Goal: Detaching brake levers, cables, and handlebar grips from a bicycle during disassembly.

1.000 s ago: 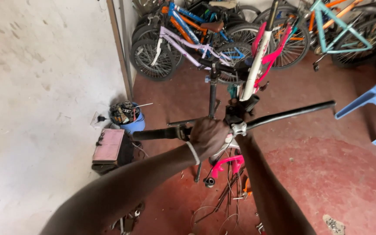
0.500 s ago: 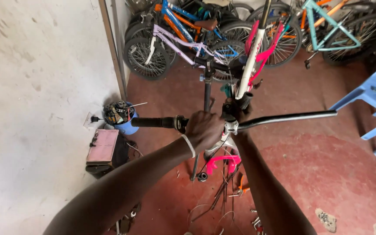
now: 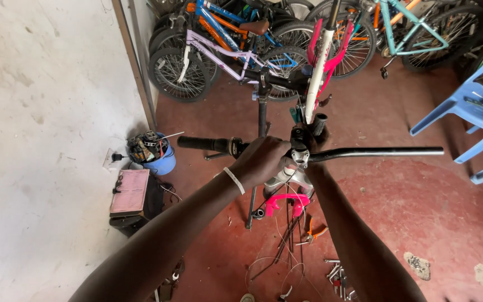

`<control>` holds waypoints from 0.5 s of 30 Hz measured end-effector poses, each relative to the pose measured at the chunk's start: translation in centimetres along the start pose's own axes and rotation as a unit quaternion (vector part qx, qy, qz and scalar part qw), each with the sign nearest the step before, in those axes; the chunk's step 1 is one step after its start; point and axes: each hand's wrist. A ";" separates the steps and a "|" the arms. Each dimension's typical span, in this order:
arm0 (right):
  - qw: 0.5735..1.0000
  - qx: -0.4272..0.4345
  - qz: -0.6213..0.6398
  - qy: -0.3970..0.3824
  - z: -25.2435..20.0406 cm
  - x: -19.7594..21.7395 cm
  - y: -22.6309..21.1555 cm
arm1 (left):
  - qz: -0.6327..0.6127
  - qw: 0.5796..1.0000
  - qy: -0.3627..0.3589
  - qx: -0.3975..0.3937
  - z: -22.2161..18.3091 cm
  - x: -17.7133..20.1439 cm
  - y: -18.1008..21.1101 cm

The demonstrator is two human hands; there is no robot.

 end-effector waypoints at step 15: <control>0.987 -0.026 -0.143 0.063 -3.2 0.0 -4.4 | 0.145 0.986 0.033 -0.077 -0.1 -5.3 -3.0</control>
Point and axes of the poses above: each hand's wrist, its own z-axis towards the middle knuckle, its own x-axis out of the back of the hand, y = z × x, and after that the axes turned 1 degree about x, right-handed
